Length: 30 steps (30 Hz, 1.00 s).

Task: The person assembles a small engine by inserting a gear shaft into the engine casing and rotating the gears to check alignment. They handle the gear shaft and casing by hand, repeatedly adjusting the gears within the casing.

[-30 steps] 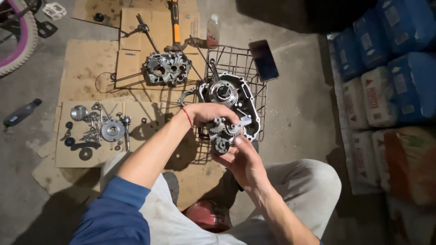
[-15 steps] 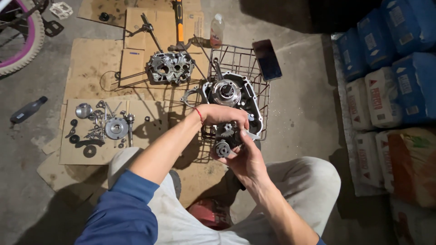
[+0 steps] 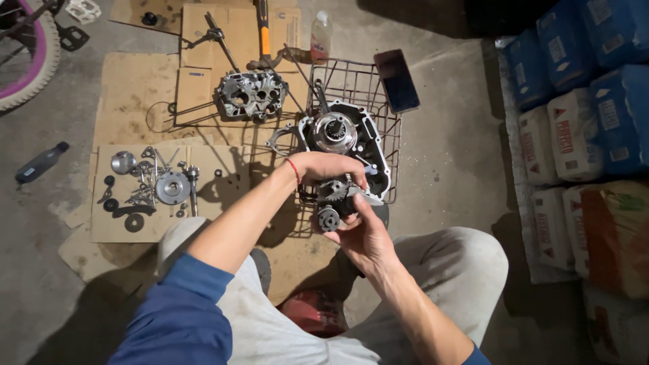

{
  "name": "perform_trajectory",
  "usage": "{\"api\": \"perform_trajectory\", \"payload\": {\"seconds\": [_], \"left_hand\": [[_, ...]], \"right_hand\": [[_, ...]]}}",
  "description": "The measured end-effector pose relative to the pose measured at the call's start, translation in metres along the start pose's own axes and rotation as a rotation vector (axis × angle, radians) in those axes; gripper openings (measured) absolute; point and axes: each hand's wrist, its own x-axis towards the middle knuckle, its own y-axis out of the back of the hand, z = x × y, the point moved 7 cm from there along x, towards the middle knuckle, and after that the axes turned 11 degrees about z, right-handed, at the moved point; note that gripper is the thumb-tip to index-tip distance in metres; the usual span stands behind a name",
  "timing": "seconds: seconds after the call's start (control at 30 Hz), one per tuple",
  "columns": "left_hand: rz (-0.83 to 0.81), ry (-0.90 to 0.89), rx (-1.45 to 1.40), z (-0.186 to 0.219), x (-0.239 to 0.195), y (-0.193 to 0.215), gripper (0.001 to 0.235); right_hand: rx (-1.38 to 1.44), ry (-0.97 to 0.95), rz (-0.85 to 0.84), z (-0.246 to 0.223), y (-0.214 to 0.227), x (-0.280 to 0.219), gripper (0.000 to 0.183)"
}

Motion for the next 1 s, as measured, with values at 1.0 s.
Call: {"api": "perform_trajectory", "payload": {"seconds": [1.0], "left_hand": [[0.607,-0.069,-0.169,-0.031,-0.092,0.022,0.075]], "right_hand": [[-0.151,0.099,-0.069,0.032,-0.041,-0.045,0.062]]}}
